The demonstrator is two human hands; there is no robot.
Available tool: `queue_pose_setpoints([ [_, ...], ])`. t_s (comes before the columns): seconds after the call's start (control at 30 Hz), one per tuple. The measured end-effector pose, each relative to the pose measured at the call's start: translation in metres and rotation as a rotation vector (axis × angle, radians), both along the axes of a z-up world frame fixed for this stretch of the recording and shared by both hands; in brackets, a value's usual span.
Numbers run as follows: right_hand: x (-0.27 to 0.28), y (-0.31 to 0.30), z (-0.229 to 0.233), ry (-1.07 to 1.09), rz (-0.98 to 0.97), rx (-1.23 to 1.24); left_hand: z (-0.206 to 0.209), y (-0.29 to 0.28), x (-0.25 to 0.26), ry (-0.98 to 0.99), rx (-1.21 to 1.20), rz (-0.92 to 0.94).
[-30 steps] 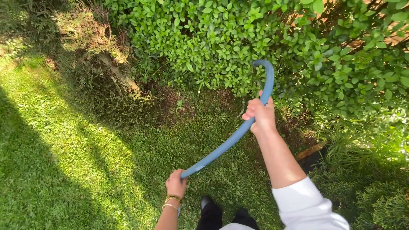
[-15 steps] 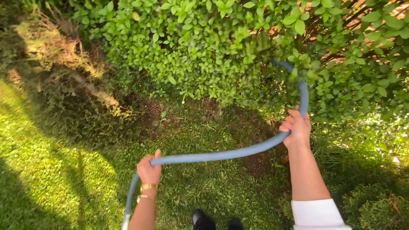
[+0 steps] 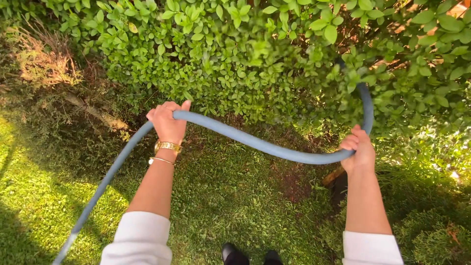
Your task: The person holds a blue garden hose and waters various shrubs and bushes in a garden. They move along the hedge line, directing the hose nozzle at the base of the plants to water the soil.
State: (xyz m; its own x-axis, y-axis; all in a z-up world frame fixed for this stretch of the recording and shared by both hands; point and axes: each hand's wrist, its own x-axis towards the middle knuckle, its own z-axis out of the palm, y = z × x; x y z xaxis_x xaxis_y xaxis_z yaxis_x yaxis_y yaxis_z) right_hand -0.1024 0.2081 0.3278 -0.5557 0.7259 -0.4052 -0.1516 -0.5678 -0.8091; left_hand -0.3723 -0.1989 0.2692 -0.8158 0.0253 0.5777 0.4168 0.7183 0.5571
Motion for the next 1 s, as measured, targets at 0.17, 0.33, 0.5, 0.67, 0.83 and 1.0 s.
queue_pose_setpoints([
  [0.17, -0.016, -0.046, 0.004, 0.001, 0.087, 0.059, -0.072, -0.078, 0.016, -0.216, -0.105, 0.029],
  [0.33, -0.038, -0.139, 0.009, 0.028, 0.201, 0.107, -0.141, -0.178, 0.065, -0.394, -0.192, 0.09],
  [0.5, -0.052, -0.21, 0.006, -0.001, 0.348, 0.136, -0.175, -0.21, 0.103, -0.472, -0.468, 0.116],
  [0.67, -0.061, -0.241, 0.003, 0.025, 0.442, 0.136, -0.2, -0.201, 0.117, -0.484, -0.593, 0.107],
  [0.83, -0.065, -0.257, -0.017, 0.019, 0.484, 0.132, -0.172, -0.153, 0.149, -0.48, -0.643, -0.021],
  [1.0, -0.06, -0.267, -0.029, 0.018, 0.432, 0.159, -0.155, -0.096, 0.179, -0.452, -0.573, -0.314],
])
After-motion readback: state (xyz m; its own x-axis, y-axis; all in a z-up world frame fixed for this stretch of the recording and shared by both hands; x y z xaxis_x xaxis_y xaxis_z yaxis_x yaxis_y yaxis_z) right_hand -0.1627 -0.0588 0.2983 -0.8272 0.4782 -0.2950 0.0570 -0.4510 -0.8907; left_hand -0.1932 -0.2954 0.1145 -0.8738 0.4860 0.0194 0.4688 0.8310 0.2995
